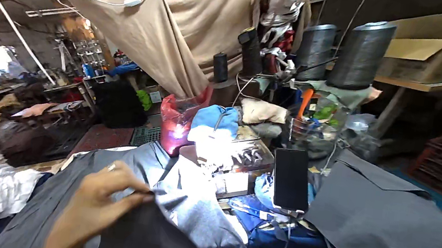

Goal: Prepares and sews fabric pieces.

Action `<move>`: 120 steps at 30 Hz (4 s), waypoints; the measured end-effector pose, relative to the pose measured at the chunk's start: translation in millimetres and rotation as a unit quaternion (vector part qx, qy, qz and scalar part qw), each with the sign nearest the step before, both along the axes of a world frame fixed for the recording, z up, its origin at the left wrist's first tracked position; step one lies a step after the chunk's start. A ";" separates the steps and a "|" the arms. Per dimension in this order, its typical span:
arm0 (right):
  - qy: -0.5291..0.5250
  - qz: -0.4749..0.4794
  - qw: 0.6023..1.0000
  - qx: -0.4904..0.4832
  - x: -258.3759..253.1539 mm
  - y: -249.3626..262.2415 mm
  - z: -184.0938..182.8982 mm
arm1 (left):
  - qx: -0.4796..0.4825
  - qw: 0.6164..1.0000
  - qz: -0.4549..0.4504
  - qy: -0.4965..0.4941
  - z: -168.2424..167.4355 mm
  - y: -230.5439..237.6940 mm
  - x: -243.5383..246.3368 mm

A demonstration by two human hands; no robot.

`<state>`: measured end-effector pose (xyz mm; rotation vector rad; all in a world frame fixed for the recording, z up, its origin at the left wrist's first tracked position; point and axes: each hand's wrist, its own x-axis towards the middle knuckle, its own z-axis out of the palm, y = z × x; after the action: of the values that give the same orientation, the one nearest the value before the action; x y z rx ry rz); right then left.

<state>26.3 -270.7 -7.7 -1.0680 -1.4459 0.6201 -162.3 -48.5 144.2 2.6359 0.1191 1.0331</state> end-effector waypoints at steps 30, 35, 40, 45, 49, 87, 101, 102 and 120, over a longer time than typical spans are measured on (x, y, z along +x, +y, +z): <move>0.122 -0.220 0.945 -0.212 81.7 88.5 -97.6 | -0.192 0.964 0.143 0.114 -159.1 46.4 169.4; 0.158 -0.218 0.943 -0.197 73.0 72.4 -103.4 | -0.169 0.978 0.107 0.062 -169.5 38.8 163.7; 0.143 -0.226 0.946 -0.182 76.3 79.2 -103.0 | -0.206 0.966 0.140 0.068 -163.5 38.7 170.8; 0.170 -0.231 0.942 -0.173 79.4 88.6 -89.9 | -0.211 0.951 0.186 0.130 -151.8 42.8 180.8; 0.160 -0.237 0.942 -0.175 77.5 86.5 -88.4 | -0.220 0.949 0.186 0.131 -153.4 43.6 182.6; 0.099 -0.257 0.953 -0.125 113.3 60.5 -124.5 | -0.622 0.603 0.451 -0.214 -345.2 -62.0 -103.2; 0.150 -0.264 0.942 -0.142 92.5 62.7 -119.3 | -0.399 0.727 0.517 -0.211 -193.8 -27.5 -113.5; 0.182 -0.252 0.939 -0.144 84.4 64.8 -119.6 | -0.346 0.753 0.515 -0.218 -160.0 -11.0 -122.1; 0.320 -0.067 0.930 -0.170 67.1 58.7 -116.0 | 0.026 0.955 0.277 0.103 -231.2 -19.8 89.3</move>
<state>93.4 -212.1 -123.7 -1.0792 -0.7039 1.0311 -73.1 -68.3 -87.0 2.8174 0.9334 0.9098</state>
